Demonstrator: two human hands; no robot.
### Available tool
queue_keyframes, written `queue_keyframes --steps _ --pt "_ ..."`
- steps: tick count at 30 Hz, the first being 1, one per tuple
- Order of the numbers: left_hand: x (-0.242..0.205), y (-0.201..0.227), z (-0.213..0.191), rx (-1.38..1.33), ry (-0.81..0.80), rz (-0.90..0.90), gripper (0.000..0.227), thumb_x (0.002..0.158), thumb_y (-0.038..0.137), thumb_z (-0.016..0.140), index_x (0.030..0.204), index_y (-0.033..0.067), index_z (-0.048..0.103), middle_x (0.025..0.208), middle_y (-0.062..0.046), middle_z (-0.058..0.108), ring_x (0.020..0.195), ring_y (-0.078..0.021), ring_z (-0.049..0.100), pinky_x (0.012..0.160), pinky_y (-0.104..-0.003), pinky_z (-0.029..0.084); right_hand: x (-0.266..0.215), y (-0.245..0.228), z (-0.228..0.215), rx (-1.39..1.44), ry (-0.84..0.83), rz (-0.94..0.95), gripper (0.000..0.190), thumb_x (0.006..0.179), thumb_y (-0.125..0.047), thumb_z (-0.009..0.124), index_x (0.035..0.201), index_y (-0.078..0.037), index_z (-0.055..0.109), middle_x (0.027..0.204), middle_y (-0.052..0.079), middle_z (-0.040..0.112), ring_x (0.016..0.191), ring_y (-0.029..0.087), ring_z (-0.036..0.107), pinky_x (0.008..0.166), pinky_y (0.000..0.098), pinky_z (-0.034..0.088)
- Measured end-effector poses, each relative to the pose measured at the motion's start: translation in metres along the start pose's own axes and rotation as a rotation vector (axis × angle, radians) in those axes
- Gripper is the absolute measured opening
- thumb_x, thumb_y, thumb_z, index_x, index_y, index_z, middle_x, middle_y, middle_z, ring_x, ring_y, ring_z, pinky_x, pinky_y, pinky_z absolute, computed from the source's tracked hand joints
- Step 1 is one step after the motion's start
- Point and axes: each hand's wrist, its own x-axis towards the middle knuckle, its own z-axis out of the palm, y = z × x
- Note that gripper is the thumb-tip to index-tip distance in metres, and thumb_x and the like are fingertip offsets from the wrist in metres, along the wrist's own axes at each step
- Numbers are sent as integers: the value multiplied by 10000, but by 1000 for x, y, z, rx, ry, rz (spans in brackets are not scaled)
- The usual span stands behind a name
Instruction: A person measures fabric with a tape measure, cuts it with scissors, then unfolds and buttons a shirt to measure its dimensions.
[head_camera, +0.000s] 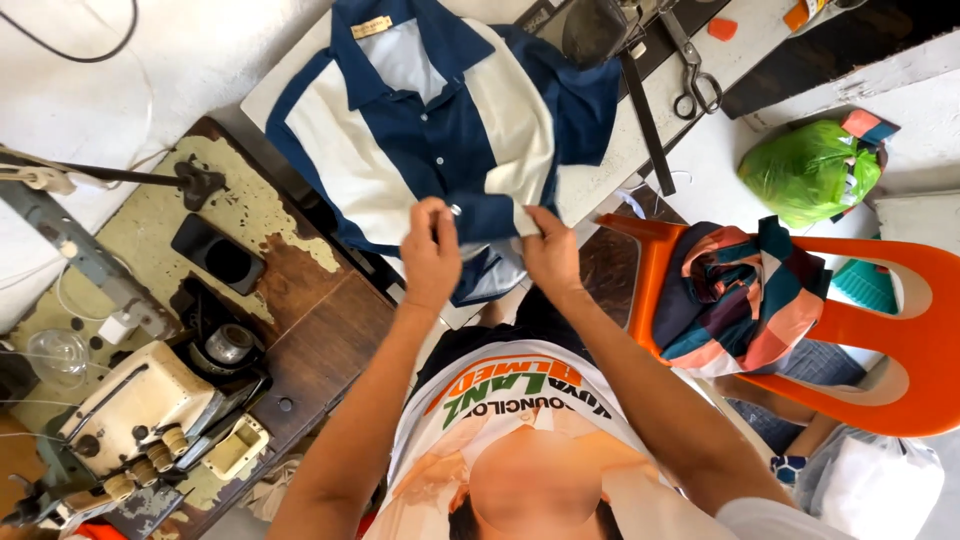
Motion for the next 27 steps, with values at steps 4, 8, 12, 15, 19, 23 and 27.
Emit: queue_keyframes --steps 4,8,12,15,19,23,27 --pt "5 54 -54 148 227 286 157 1038 103 615 1194 107 599 1178 -62 561 1065 -279 611 931 -409 481 -3 -89 -22 68 -59 28 294 908 -109 642 1143 -194 797 1019 52 800 988 177 751 923 349 563" --pt "-47 73 -39 -202 -99 135 216 980 -7 544 1181 8 624 1105 -218 649 1048 -429 629 921 -488 493 -26 -155 -22 -31 -174 15 354 830 -155 659 1147 -217 803 1027 66 801 1026 259 752 901 376 578" --pt "-20 13 15 -149 -111 -7 384 997 37 508 1372 -22 567 1348 -318 561 1277 -510 547 1061 -580 447 -87 -196 -30 68 -588 -68 386 777 -154 656 1130 -100 800 988 185 795 1006 364 758 849 479 584" --pt "40 -59 35 -4 -17 71 421 998 82 544 1413 10 546 1491 -272 454 1382 -444 496 1128 -514 426 -129 -259 -74 182 -971 -168 417 1050 -296 522 674 -164 401 585 -89 337 590 50 320 490 300 286" --pt "49 -100 69 136 22 183 466 999 127 581 1454 42 524 1635 -226 347 1486 -378 445 1195 -449 406 -144 -289 -165 332 -1211 -143 276 976 -50 530 1154 -103 734 943 -59 712 873 16 621 729 247 543" --pt "-43 -94 78 653 -250 399 781 964 551 612 1582 112 425 1671 -244 275 1548 -435 273 1160 -733 225 -139 -280 -252 667 -1341 -202 403 1050 -463 468 1094 -76 568 972 38 538 947 117 552 810 302 457" --pt "-136 -60 85 374 100 487 499 1108 413 426 1414 55 593 1533 -283 504 1461 -443 466 1234 -608 195 -147 -211 -292 892 -789 53 268 1037 -218 640 974 25 735 693 56 647 494 59 475 410 243 349"
